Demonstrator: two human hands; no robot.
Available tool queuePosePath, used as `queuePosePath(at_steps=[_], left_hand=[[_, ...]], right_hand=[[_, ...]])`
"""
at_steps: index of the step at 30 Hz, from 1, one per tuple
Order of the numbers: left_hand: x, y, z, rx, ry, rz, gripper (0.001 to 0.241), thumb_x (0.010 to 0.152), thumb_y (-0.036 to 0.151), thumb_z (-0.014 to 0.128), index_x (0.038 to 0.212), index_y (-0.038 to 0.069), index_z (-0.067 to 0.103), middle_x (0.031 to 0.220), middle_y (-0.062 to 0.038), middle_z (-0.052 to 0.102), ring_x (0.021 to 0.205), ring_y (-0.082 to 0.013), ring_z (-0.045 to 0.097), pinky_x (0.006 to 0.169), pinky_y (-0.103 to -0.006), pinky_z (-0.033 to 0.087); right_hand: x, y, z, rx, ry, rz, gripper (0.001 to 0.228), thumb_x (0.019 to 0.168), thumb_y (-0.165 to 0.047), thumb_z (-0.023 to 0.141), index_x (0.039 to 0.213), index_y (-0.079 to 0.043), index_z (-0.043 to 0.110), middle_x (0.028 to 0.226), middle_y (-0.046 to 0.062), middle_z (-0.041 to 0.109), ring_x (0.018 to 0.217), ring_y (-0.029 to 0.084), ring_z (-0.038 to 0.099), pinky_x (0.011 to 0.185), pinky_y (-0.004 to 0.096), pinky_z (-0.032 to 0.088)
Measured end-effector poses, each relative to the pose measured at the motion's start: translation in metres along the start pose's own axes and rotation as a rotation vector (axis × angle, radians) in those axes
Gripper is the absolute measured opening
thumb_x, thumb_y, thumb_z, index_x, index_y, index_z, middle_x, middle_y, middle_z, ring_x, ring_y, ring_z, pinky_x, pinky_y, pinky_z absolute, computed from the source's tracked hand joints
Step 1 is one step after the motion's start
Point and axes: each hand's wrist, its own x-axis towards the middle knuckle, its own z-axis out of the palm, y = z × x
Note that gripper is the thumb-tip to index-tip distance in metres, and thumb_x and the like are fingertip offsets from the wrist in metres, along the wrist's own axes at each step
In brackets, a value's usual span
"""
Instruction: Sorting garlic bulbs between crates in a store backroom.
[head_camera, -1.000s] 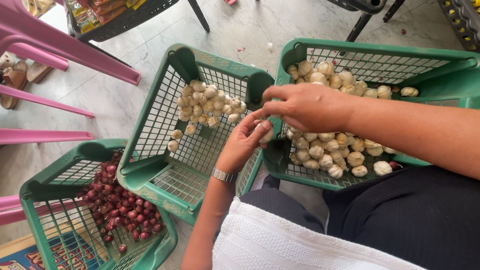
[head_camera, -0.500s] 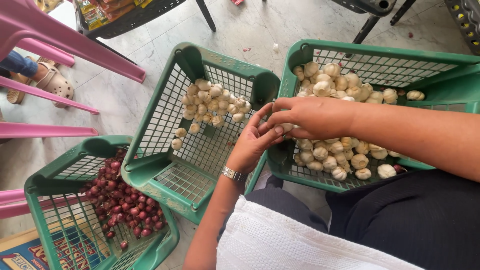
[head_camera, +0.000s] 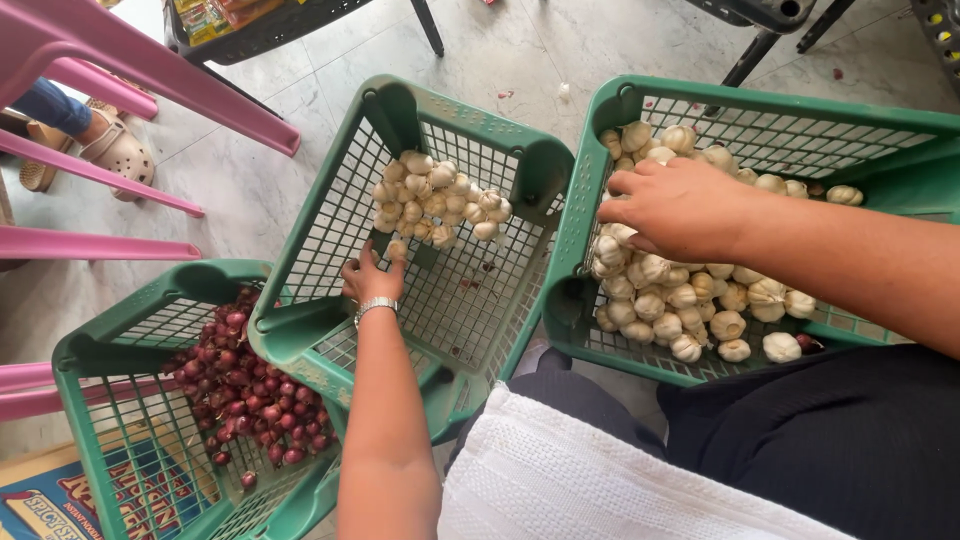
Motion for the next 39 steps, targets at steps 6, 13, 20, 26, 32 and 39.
queuePosePath(at_steps=[6,13,20,26,32,39], left_hand=[[-0.024,0.028,-0.003,0.032,-0.106,0.010,0.065,0.073,0.050,0.085,0.133,0.033,0.065,0.145,-0.016,0.039,0.130,-0.0406,0.037,0.115,-0.0502,0.039],[-0.030,0.025,0.009,-0.021,-0.016,0.366,0.068,0.076,0.037,0.088,0.139,0.028,0.062,0.137,-0.008,0.053,0.130,-0.0357,0.050,0.111,-0.0566,0.037],[-0.059,0.055,0.014,0.014,-0.174,0.334,0.058,0.067,0.024,0.092,0.120,0.028,0.069,0.140,-0.012,0.050,0.116,-0.0363,0.059,0.099,-0.0463,0.053],[-0.058,0.068,0.024,-0.129,-0.246,0.346,0.053,0.069,0.029,0.098,0.116,0.022,0.075,0.123,-0.015,0.056,0.108,-0.0322,0.061,0.095,-0.0408,0.054],[-0.123,0.168,-0.047,-1.186,-0.972,-0.131,0.048,0.091,0.024,0.075,0.135,0.013,0.061,0.109,0.000,0.069,0.083,-0.0085,0.064,0.058,-0.0234,0.050],[-0.175,0.228,-0.084,-1.174,-1.266,0.175,0.039,0.101,0.018,0.070,0.138,0.007,0.062,0.109,-0.001,0.069,0.093,-0.0079,0.065,0.070,-0.0229,0.053]], right_hand=[[0.008,-0.006,0.002,0.063,-0.002,-0.033,0.050,0.085,-0.030,0.074,0.134,-0.028,0.062,0.134,0.003,0.055,0.122,0.024,0.057,0.096,0.041,0.051],[0.008,-0.006,0.003,0.070,0.002,-0.033,0.052,0.084,-0.030,0.074,0.135,-0.029,0.062,0.141,0.003,0.054,0.122,0.024,0.056,0.098,0.041,0.050],[0.006,-0.008,0.003,0.079,0.018,-0.053,0.051,0.085,-0.029,0.074,0.134,-0.027,0.062,0.137,0.003,0.055,0.121,0.025,0.057,0.095,0.042,0.052],[0.004,-0.005,0.001,0.124,0.132,-0.107,0.050,0.085,-0.028,0.073,0.134,-0.025,0.061,0.128,0.004,0.058,0.116,0.025,0.060,0.090,0.042,0.054],[0.006,-0.013,-0.006,0.247,0.362,-0.271,0.062,0.087,-0.020,0.070,0.146,-0.022,0.050,0.136,0.012,0.055,0.110,0.032,0.062,0.086,0.045,0.054],[0.000,-0.012,-0.004,0.468,0.336,-0.405,0.035,0.089,-0.018,0.070,0.124,-0.021,0.063,0.131,0.011,0.059,0.109,0.032,0.066,0.087,0.042,0.056]])
